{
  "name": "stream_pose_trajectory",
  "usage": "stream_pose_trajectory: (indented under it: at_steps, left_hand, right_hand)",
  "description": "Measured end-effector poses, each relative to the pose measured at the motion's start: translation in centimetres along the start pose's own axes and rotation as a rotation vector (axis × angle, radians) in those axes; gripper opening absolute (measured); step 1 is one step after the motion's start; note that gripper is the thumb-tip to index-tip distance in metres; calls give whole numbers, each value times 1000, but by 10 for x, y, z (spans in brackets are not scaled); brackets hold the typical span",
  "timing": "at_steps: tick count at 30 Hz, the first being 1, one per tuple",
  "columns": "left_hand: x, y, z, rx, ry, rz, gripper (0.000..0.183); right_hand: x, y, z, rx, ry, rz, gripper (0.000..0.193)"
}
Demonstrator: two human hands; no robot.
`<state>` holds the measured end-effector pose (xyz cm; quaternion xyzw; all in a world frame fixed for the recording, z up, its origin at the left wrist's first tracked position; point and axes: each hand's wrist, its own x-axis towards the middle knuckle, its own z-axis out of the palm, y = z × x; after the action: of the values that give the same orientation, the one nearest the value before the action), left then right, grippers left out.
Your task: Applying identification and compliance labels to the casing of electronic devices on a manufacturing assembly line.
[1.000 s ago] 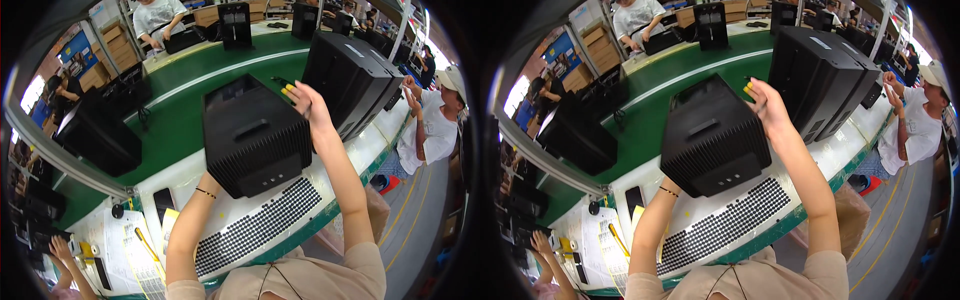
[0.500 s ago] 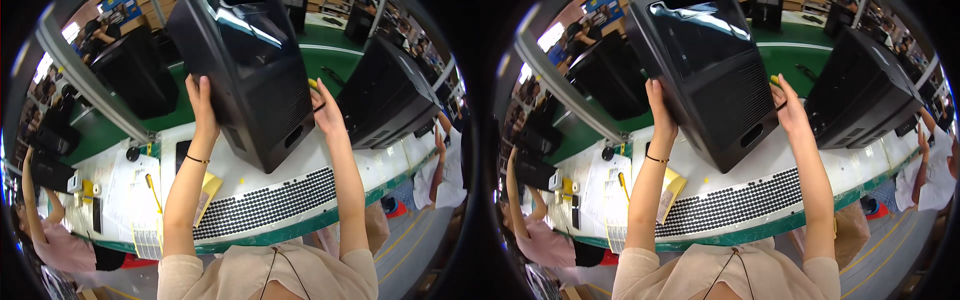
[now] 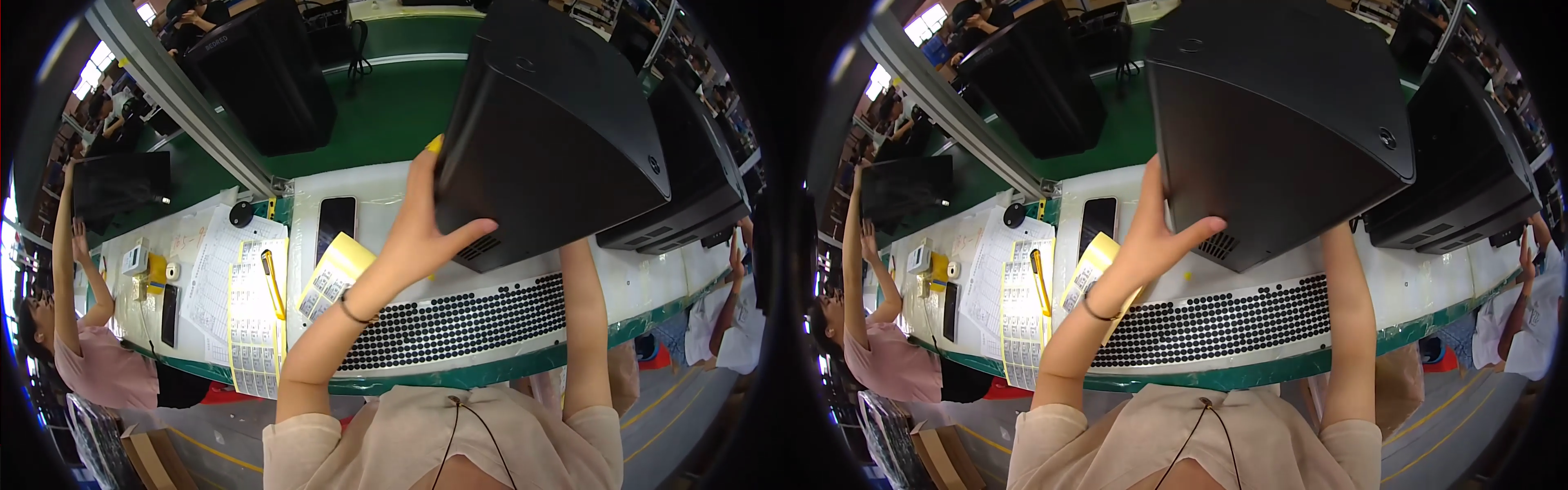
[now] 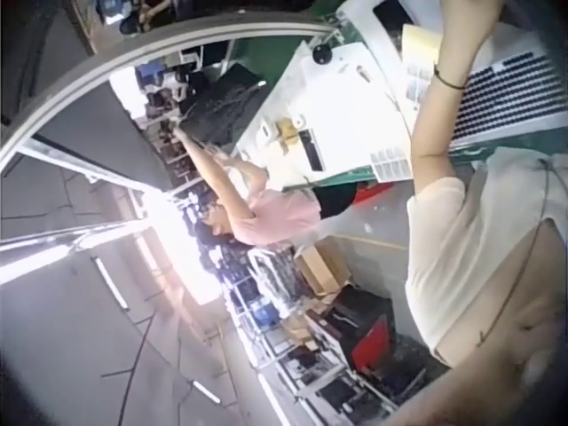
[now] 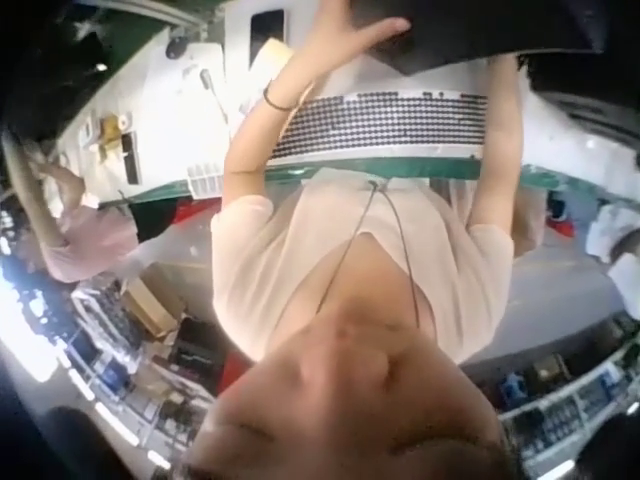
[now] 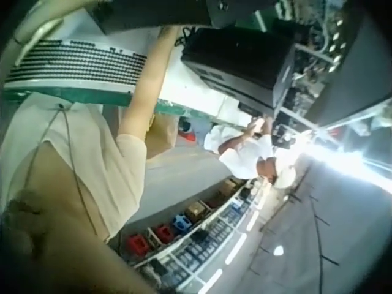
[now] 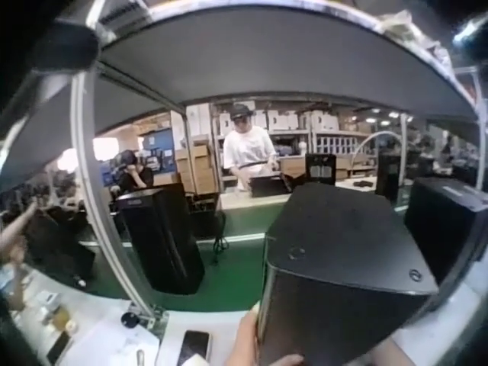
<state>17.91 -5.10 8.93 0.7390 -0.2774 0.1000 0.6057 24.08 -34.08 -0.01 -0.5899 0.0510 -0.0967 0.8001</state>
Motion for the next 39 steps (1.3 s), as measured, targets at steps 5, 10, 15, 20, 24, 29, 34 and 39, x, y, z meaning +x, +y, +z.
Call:
stream_pose_trajectory:
  at_steps: [5,10,15,20,24,29,34,39]
  left_hand:
    - [-51,-1,-70,552,-36,-158,65]
    - [-135,-26,-104,938,109,-420,58]
    - [-173,-37,-94,852,326,-526,43]
    - [-166,-17,-83,123,364,-672,22]
    - [-158,16,-63,-176,430,-547,18]
    - [-169,29,-34,-215,470,-298,18]
    - [-170,35,-24,-176,496,-220,26]
    - [-164,22,-33,399,540,77,51]
  right_hand:
    - [-37,-40,16,-265,-1,132,51]
    - [-82,-38,7,-232,-1,90,46]
    - [-136,-23,46,-142,152,-224,32]
    - [-192,23,63,-58,256,-490,28]
    - [-218,31,102,-326,-285,-149,36]
    - [-214,29,119,54,-407,37,39]
    - [-210,2,117,222,-333,95,38]
    - [-217,-7,115,149,-310,60,34]
